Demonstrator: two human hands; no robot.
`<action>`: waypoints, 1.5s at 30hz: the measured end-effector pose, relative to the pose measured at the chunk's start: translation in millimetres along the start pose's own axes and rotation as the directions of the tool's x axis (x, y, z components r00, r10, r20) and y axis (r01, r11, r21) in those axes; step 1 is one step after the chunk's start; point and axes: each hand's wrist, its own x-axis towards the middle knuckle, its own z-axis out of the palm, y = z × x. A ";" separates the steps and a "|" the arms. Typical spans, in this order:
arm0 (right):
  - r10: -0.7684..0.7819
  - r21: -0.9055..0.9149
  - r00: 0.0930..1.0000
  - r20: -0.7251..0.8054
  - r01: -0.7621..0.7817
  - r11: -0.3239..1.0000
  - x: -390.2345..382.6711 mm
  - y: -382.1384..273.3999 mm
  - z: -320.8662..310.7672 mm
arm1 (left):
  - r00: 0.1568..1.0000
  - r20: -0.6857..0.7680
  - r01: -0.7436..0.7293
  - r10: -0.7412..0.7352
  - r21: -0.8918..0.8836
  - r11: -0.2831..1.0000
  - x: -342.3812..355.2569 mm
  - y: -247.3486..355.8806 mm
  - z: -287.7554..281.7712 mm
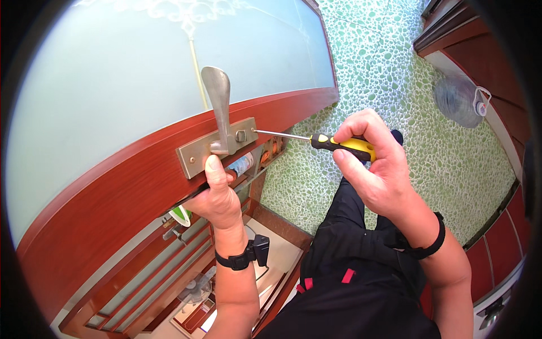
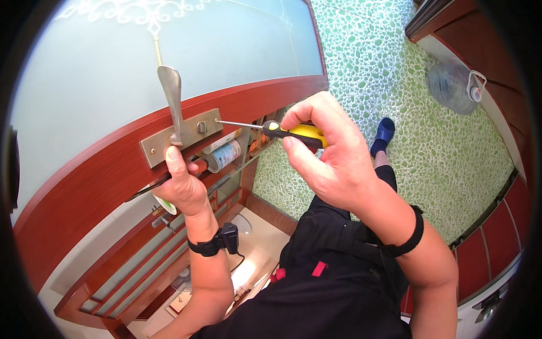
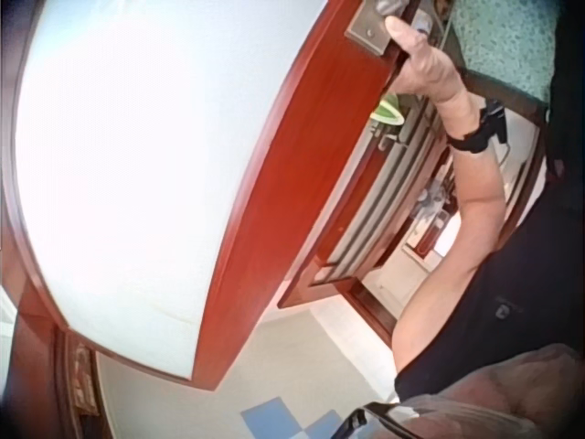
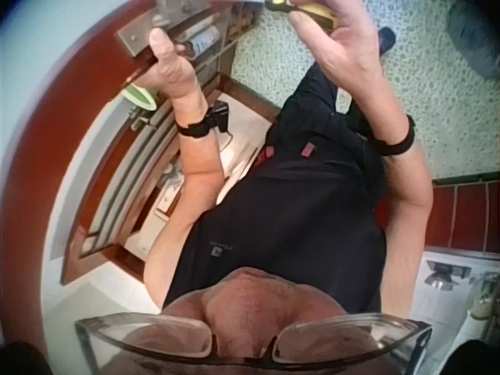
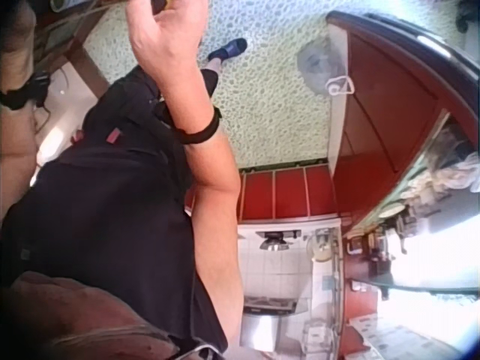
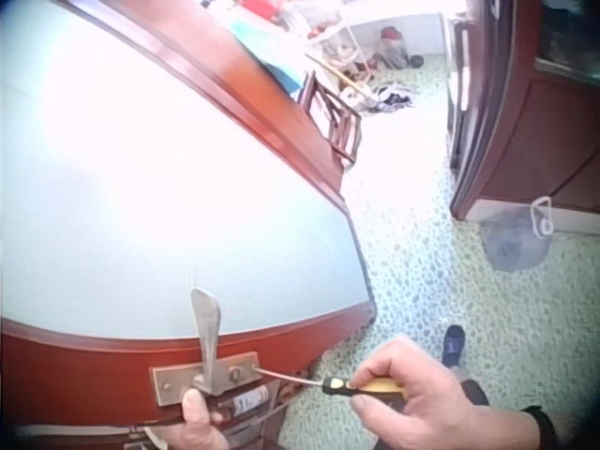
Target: The person is using a screwdriver to tighten or fix the screws on a door handle.
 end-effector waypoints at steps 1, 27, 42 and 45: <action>-0.006 -0.002 1.000 -0.001 0.006 1.000 0.3 3.0 0.5 | 1.000 0.004 0.002 -0.002 0.002 1.000 0.1 -0.5 -0.5; 0.590 -0.253 0.631 0.504 -0.545 0.799 64.8 -14.3 -21.5 | 0.984 0.080 0.161 -0.157 -0.043 0.986 -1.3 -14.3 -24.6; 0.635 0.161 0.737 0.233 -0.673 0.722 60.0 -23.9 -9.3 | 0.992 0.088 0.099 -0.094 -0.056 0.994 2.1 -24.4 -27.5; 0.771 0.322 0.599 0.216 -0.790 0.523 46.2 -24.2 -4.3 | 0.999 0.009 -0.039 0.039 -0.014 0.999 3.4 -31.3 -20.7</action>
